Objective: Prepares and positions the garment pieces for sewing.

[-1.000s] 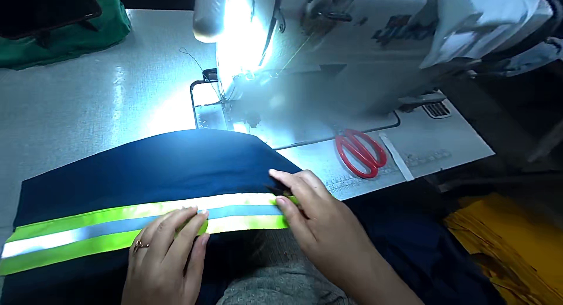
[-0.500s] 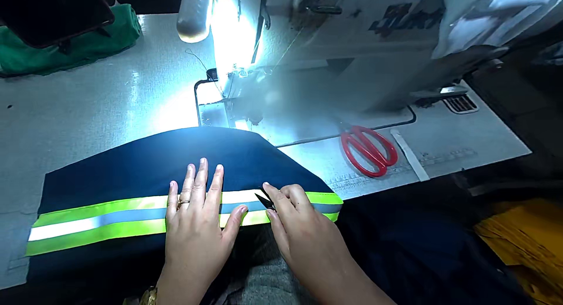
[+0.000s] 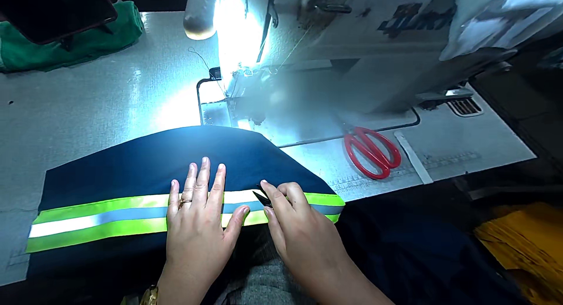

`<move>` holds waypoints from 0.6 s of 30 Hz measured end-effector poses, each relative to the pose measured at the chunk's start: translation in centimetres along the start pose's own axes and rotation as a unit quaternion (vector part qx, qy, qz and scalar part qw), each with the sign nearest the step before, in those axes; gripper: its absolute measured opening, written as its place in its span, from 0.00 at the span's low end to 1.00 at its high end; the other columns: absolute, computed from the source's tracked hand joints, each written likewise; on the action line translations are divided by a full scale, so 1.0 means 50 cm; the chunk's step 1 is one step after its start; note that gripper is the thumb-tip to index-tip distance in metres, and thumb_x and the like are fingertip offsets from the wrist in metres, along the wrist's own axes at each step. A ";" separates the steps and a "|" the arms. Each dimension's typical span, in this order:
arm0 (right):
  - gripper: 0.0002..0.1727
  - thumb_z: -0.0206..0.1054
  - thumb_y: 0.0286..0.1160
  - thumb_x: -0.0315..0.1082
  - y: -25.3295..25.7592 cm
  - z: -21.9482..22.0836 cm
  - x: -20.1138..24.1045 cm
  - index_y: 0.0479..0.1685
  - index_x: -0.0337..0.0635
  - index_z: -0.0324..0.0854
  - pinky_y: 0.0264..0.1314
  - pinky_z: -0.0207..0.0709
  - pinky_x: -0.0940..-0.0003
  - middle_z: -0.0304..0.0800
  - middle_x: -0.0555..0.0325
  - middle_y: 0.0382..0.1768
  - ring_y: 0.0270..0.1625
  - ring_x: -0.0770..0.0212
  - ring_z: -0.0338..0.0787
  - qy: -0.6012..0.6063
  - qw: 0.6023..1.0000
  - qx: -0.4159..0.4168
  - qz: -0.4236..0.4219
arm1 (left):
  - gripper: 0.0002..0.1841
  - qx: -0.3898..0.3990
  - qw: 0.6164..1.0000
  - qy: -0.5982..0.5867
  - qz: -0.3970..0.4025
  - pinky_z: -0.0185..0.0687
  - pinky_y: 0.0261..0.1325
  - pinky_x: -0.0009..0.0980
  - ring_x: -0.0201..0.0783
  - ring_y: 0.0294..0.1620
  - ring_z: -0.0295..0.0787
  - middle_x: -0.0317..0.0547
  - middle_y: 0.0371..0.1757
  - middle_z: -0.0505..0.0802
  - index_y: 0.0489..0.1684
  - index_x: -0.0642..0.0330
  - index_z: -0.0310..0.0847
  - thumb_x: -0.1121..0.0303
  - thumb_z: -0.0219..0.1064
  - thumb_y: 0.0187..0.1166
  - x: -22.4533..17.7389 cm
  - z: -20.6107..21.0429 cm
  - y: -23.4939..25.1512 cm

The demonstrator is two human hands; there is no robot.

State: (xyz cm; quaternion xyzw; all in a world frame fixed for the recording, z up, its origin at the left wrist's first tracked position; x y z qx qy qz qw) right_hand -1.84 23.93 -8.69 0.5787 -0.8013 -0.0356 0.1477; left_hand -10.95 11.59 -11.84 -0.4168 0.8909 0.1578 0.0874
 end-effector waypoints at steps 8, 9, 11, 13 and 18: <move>0.21 0.59 0.78 0.37 -0.012 -0.001 0.005 0.65 0.44 0.89 0.19 0.79 0.71 0.86 0.51 0.44 0.26 0.61 0.87 0.020 1.000 -0.020 0.000 | 0.43 0.012 1.000 0.001 -0.003 0.47 0.87 0.68 0.51 0.92 0.60 0.44 0.91 0.69 0.87 0.47 0.70 0.28 0.45 0.79 -0.001 0.002 0.002; 0.21 0.59 0.78 0.37 -0.011 -0.001 0.004 0.65 0.44 0.88 0.19 0.80 0.70 0.86 0.50 0.44 0.26 0.61 0.88 0.024 1.000 -0.020 0.000 | 0.43 0.011 1.000 -0.001 -0.003 0.47 0.87 0.68 0.51 0.92 0.60 0.44 0.91 0.70 0.87 0.47 0.71 0.29 0.45 0.80 0.000 0.002 0.002; 0.21 0.58 0.80 0.38 -0.010 -0.003 0.003 0.65 0.43 0.88 0.19 0.80 0.70 0.86 0.50 0.44 0.27 0.61 0.88 0.028 0.999 -0.022 0.001 | 0.43 0.008 1.000 -0.002 -0.003 0.47 0.87 0.68 0.51 0.92 0.61 0.44 0.90 0.70 0.87 0.47 0.71 0.28 0.45 0.79 0.000 0.001 0.002; 0.21 0.58 0.81 0.39 -0.009 -0.003 0.003 0.65 0.44 0.88 0.20 0.80 0.70 0.86 0.50 0.44 0.27 0.61 0.88 0.028 0.999 -0.030 0.004 | 0.43 0.009 1.000 0.001 -0.004 0.47 0.87 0.68 0.51 0.92 0.61 0.45 0.90 0.70 0.87 0.47 0.71 0.28 0.45 0.79 0.000 0.002 0.002; 0.21 0.58 0.83 0.39 -0.002 -0.011 -0.031 0.68 0.41 0.85 0.23 0.84 0.66 0.86 0.48 0.48 0.30 0.57 0.89 0.029 0.996 -0.075 0.038 | 0.43 0.019 1.000 0.015 -0.010 0.46 0.87 0.68 0.50 0.93 0.59 0.42 0.91 0.68 0.89 0.45 0.69 0.27 0.43 0.79 -0.001 0.004 0.003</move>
Point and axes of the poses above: each hand's wrist, its own y-axis towards the middle knuckle, its own z-axis out of the palm, x = y × z, the point moved 9 cm from there along y, towards the middle knuckle
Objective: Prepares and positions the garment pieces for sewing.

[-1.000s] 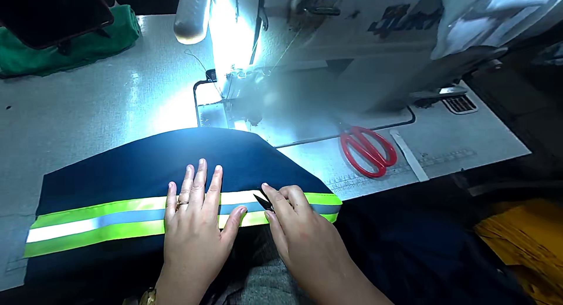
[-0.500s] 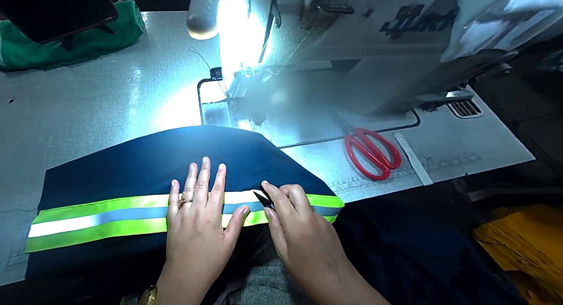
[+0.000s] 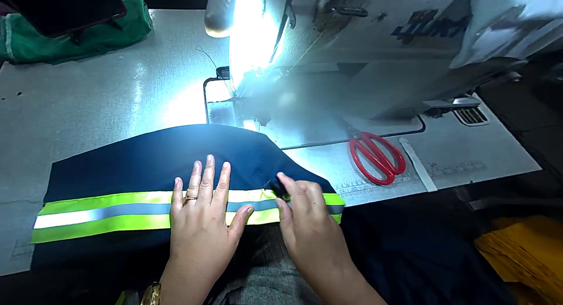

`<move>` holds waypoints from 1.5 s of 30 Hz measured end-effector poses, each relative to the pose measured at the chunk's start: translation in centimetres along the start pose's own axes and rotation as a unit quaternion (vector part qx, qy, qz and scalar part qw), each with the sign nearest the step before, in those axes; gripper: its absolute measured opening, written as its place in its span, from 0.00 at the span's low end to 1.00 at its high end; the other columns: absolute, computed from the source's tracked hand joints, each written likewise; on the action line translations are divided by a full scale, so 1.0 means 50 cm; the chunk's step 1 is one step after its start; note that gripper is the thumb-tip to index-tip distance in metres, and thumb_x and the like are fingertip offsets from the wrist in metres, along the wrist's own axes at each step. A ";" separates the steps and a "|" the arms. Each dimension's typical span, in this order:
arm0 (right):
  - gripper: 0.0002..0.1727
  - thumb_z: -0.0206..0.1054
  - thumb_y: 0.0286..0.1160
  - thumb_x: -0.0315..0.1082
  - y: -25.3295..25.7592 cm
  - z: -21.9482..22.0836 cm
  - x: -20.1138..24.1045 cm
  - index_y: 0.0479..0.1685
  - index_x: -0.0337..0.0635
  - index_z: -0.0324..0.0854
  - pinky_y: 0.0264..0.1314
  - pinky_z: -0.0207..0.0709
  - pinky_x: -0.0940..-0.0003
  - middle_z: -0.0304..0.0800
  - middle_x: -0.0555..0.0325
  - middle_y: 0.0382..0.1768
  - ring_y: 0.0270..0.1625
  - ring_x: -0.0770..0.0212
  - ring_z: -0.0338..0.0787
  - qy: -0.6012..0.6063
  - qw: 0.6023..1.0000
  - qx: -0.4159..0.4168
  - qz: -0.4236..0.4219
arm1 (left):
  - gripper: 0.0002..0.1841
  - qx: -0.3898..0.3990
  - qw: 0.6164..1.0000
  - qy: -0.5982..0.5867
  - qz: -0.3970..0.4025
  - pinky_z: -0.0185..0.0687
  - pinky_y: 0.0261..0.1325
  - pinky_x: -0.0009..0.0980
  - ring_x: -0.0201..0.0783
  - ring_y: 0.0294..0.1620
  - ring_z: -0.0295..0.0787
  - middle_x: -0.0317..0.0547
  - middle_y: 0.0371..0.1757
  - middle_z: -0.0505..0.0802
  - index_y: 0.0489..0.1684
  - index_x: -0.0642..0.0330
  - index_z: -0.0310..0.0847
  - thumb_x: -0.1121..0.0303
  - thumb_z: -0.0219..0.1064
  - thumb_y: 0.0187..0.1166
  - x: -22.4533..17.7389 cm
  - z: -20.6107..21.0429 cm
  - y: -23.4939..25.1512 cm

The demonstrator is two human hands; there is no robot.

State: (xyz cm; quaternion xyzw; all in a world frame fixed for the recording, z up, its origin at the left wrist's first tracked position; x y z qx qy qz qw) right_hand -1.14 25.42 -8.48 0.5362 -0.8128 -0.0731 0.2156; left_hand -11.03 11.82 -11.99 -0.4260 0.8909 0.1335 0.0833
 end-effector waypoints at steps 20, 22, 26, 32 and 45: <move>0.08 0.58 0.85 0.39 0.070 0.044 -0.044 0.40 0.52 0.80 0.28 0.75 0.79 0.79 0.69 0.33 0.28 0.76 0.79 0.325 0.921 0.217 0.010 | 0.51 -0.003 1.000 0.003 0.009 0.45 0.87 0.69 0.51 0.93 0.58 0.46 0.92 0.66 0.90 0.47 0.66 0.20 0.41 0.73 -0.003 -0.002 0.000; 0.11 0.60 0.88 0.48 0.066 0.053 -0.050 0.41 0.54 0.78 0.22 0.64 0.86 0.72 0.70 0.23 0.19 0.80 0.69 0.590 0.754 0.269 0.107 | 0.50 -0.007 1.000 0.001 0.013 0.47 0.86 0.70 0.52 0.92 0.59 0.47 0.92 0.67 0.89 0.48 0.67 0.21 0.41 0.73 -0.004 -0.003 0.000; 0.15 0.59 0.89 0.50 0.064 0.066 -0.023 0.55 0.52 0.84 0.26 0.76 0.83 0.84 0.62 0.25 0.22 0.76 0.80 0.642 0.692 0.314 0.103 | 0.50 -0.003 1.000 -0.004 0.011 0.45 0.86 0.70 0.52 0.93 0.58 0.48 0.92 0.67 0.89 0.47 0.68 0.21 0.43 0.73 -0.005 -0.001 0.001; 0.05 0.70 0.65 0.25 0.111 0.000 0.020 0.36 0.43 0.82 0.30 0.86 0.63 0.83 0.57 0.31 0.32 0.58 0.89 0.030 0.951 0.152 -0.268 | 0.50 -0.004 1.000 0.001 0.013 0.46 0.87 0.68 0.51 0.93 0.59 0.46 0.92 0.68 0.89 0.47 0.69 0.21 0.45 0.72 -0.002 -0.001 0.000; 0.05 0.65 0.70 0.14 0.201 -0.140 -0.193 0.41 0.26 0.81 0.30 0.84 0.38 0.86 0.33 0.38 0.39 0.30 0.91 -0.208 0.947 0.149 -0.195 | 0.51 -0.004 1.000 0.017 0.011 0.45 0.86 0.69 0.52 0.92 0.60 0.46 0.91 0.68 0.89 0.47 0.69 0.20 0.44 0.71 0.001 -0.001 0.002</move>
Point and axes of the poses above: each hand's wrist, its own y-axis towards the middle knuckle, its own z-axis out of the palm, x = y × z, the point moved 9 cm from there along y, towards the middle knuckle
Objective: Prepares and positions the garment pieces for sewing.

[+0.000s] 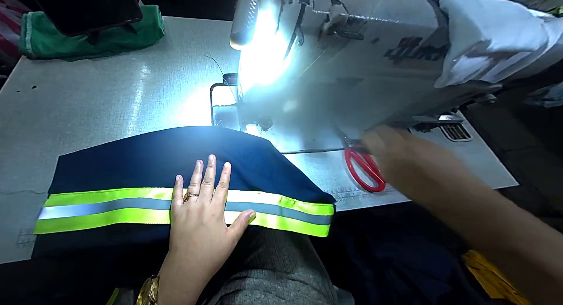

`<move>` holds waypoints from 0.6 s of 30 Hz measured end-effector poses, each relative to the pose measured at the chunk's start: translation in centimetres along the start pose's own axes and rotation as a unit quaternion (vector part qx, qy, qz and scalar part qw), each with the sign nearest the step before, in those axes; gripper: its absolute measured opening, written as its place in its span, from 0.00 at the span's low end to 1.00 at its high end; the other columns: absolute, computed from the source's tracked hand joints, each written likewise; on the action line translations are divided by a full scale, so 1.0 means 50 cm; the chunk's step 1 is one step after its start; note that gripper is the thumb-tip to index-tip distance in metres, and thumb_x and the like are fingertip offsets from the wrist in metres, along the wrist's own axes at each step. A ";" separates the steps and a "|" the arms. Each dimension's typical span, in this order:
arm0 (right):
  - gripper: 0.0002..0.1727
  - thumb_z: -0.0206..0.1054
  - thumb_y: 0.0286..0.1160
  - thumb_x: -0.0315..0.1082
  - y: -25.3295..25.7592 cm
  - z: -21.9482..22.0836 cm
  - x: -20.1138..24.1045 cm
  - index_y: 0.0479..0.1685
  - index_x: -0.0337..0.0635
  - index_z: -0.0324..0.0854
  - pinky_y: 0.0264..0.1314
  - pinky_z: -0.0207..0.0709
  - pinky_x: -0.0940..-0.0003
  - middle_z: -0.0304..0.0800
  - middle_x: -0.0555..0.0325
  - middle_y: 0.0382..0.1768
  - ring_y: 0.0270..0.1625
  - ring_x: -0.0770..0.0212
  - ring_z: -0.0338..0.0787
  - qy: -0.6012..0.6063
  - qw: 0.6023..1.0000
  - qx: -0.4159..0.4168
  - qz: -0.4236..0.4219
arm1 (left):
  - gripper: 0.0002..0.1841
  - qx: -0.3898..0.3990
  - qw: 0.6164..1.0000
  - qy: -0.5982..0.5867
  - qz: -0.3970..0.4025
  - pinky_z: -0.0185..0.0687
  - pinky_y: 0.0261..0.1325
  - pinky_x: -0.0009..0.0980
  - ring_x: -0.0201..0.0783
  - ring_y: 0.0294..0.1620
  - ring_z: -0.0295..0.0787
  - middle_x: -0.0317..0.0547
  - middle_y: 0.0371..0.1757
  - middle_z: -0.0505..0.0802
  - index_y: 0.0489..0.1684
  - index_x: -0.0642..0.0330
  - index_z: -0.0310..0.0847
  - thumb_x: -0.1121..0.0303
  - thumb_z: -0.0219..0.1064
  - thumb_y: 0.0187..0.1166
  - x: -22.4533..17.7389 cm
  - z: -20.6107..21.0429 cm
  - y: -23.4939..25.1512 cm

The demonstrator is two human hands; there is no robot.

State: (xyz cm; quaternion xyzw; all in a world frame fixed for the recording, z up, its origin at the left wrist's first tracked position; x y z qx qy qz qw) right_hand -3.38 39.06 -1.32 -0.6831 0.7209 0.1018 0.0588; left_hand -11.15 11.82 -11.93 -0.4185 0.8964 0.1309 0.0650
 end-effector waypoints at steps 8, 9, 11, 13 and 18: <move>0.16 0.60 0.79 0.39 -0.164 0.000 -0.066 0.52 0.39 0.88 0.33 0.86 0.44 0.87 0.48 0.42 0.37 0.48 0.90 0.153 0.979 0.022 0.135 | 0.50 -0.001 1.000 -0.009 0.010 0.44 0.85 0.72 0.55 0.92 0.60 0.48 0.92 0.67 0.89 0.48 0.67 0.21 0.43 0.73 0.002 0.001 -0.002; 0.20 0.60 0.80 0.46 -0.166 0.027 -0.029 0.53 0.42 0.90 0.32 0.87 0.49 0.88 0.52 0.41 0.35 0.53 0.90 0.193 0.971 0.027 0.138 | 0.50 0.000 1.000 -0.010 0.011 0.44 0.86 0.72 0.55 0.92 0.59 0.49 0.92 0.67 0.90 0.48 0.67 0.21 0.43 0.73 0.003 0.002 -0.002; 0.25 0.62 0.80 0.55 -0.157 0.081 0.045 0.59 0.46 0.89 0.36 0.88 0.52 0.89 0.54 0.43 0.37 0.56 0.90 0.257 0.953 0.054 0.150 | 0.51 0.002 1.000 -0.009 0.014 0.43 0.86 0.72 0.55 0.92 0.59 0.49 0.92 0.66 0.90 0.48 0.66 0.21 0.42 0.73 0.004 0.002 -0.003; 0.21 0.67 0.79 0.51 -0.139 0.115 0.096 0.57 0.45 0.89 0.38 0.89 0.53 0.89 0.54 0.45 0.39 0.56 0.92 0.269 0.949 0.056 0.154 | 0.51 0.005 1.000 -0.005 0.018 0.44 0.86 0.72 0.55 0.92 0.59 0.49 0.92 0.66 0.90 0.49 0.66 0.21 0.41 0.73 0.009 0.002 -0.001; 0.06 0.74 0.71 0.35 -0.107 0.116 0.108 0.37 0.42 0.86 0.25 0.85 0.58 0.85 0.55 0.38 0.28 0.57 0.89 0.182 0.971 0.005 0.153 | 0.53 0.009 1.000 0.003 0.008 0.43 0.84 0.76 0.58 0.92 0.59 0.52 0.92 0.67 0.90 0.48 0.67 0.19 0.42 0.70 0.043 -0.006 0.000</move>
Point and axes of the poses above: each hand's wrist, its own y-axis towards the middle knuckle, its own z-axis out of the palm, x = y × z, the point moved 9 cm from there along y, towards the middle knuckle
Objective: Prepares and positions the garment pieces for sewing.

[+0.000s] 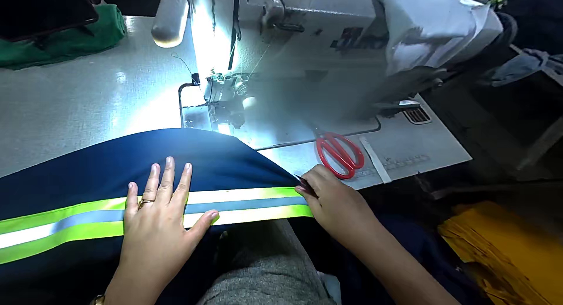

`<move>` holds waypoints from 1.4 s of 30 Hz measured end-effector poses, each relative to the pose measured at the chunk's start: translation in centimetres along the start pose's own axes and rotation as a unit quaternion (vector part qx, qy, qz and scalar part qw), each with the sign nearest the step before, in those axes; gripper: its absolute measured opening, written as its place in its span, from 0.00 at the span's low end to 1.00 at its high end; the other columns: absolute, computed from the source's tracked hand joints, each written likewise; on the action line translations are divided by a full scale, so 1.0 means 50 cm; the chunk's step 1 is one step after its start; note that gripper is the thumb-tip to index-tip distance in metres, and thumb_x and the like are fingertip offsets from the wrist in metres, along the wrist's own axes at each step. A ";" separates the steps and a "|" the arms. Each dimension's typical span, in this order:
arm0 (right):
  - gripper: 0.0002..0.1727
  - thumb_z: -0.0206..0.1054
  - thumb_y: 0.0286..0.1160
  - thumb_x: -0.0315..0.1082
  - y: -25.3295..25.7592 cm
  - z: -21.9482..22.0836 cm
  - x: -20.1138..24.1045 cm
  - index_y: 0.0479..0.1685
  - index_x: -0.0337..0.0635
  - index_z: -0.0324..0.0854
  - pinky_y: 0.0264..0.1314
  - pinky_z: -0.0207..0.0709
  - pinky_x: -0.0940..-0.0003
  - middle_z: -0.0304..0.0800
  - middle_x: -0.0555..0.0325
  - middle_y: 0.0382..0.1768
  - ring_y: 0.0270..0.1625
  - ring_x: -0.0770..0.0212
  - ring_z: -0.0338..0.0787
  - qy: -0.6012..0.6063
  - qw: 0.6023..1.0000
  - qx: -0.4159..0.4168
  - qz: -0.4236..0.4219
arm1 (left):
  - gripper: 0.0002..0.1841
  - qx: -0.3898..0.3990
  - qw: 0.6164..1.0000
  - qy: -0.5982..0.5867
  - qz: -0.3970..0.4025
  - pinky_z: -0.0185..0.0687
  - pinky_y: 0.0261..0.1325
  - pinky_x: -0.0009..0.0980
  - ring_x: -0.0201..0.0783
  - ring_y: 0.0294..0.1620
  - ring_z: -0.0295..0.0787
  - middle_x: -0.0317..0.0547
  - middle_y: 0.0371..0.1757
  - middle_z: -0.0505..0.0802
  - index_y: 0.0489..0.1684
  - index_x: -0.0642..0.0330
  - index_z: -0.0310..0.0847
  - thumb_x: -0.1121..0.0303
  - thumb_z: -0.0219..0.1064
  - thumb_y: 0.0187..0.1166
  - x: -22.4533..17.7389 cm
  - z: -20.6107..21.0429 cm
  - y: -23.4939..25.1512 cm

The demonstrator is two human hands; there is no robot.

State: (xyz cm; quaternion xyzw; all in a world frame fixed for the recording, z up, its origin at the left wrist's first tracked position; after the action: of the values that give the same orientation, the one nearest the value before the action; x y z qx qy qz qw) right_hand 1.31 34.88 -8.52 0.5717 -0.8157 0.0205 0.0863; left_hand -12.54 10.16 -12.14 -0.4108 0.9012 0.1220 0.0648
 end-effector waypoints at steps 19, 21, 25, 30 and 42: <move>0.19 0.61 0.82 0.48 -0.072 -0.014 -0.034 0.60 0.47 0.87 0.34 0.87 0.68 0.87 0.58 0.46 0.36 0.66 0.89 0.093 0.992 -0.069 0.041 | 0.17 -0.029 0.961 -0.175 0.212 0.74 0.79 0.54 0.43 0.74 0.85 0.40 0.69 0.92 0.65 0.45 0.89 0.63 0.57 0.87 -0.167 -0.018 -0.038; 0.24 0.55 0.87 0.51 -0.068 -0.009 -0.011 0.70 0.46 0.80 0.33 0.86 0.68 0.86 0.55 0.49 0.35 0.66 0.88 0.118 0.991 -0.041 0.048 | 0.17 -0.041 0.963 -0.164 0.211 0.75 0.78 0.51 0.42 0.75 0.85 0.39 0.68 0.92 0.64 0.46 0.89 0.63 0.57 0.86 -0.160 -0.008 -0.046; 0.17 0.58 0.84 0.42 -0.062 -0.012 0.054 0.53 0.45 0.90 0.31 0.86 0.71 0.87 0.57 0.38 0.31 0.66 0.88 0.115 0.993 -0.023 0.007 | 0.17 -0.050 0.962 -0.174 0.206 0.71 0.82 0.50 0.40 0.77 0.82 0.38 0.70 0.91 0.66 0.45 0.88 0.62 0.57 0.87 -0.152 0.003 -0.056; 0.13 0.64 0.76 0.44 -0.050 -0.001 0.073 0.41 0.47 0.88 0.26 0.83 0.70 0.88 0.62 0.30 0.26 0.66 0.88 0.052 0.998 -0.007 0.034 | 0.17 -0.054 0.961 -0.177 0.206 0.70 0.82 0.49 0.39 0.77 0.82 0.36 0.71 0.91 0.67 0.43 0.87 0.62 0.58 0.86 -0.148 0.007 -0.057; 0.13 0.61 0.79 0.42 -0.050 0.001 0.039 0.44 0.45 0.87 0.29 0.84 0.72 0.89 0.61 0.32 0.27 0.69 0.87 0.100 0.990 -0.046 0.092 | 0.18 -0.051 0.961 -0.174 0.210 0.71 0.82 0.50 0.39 0.78 0.82 0.34 0.71 0.90 0.68 0.43 0.86 0.65 0.58 0.85 -0.146 0.007 -0.057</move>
State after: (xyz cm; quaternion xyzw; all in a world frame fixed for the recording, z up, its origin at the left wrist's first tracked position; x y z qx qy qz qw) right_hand 3.01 32.18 -8.42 0.4843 -0.8525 0.0475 0.1911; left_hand -5.60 13.75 -11.37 -0.1872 0.9346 0.2486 0.1725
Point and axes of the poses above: each hand's wrist, its own y-axis towards the middle knuckle, its own z-axis out of the palm, x = y × z, the point moved 9 cm from there along y, towards the middle knuckle
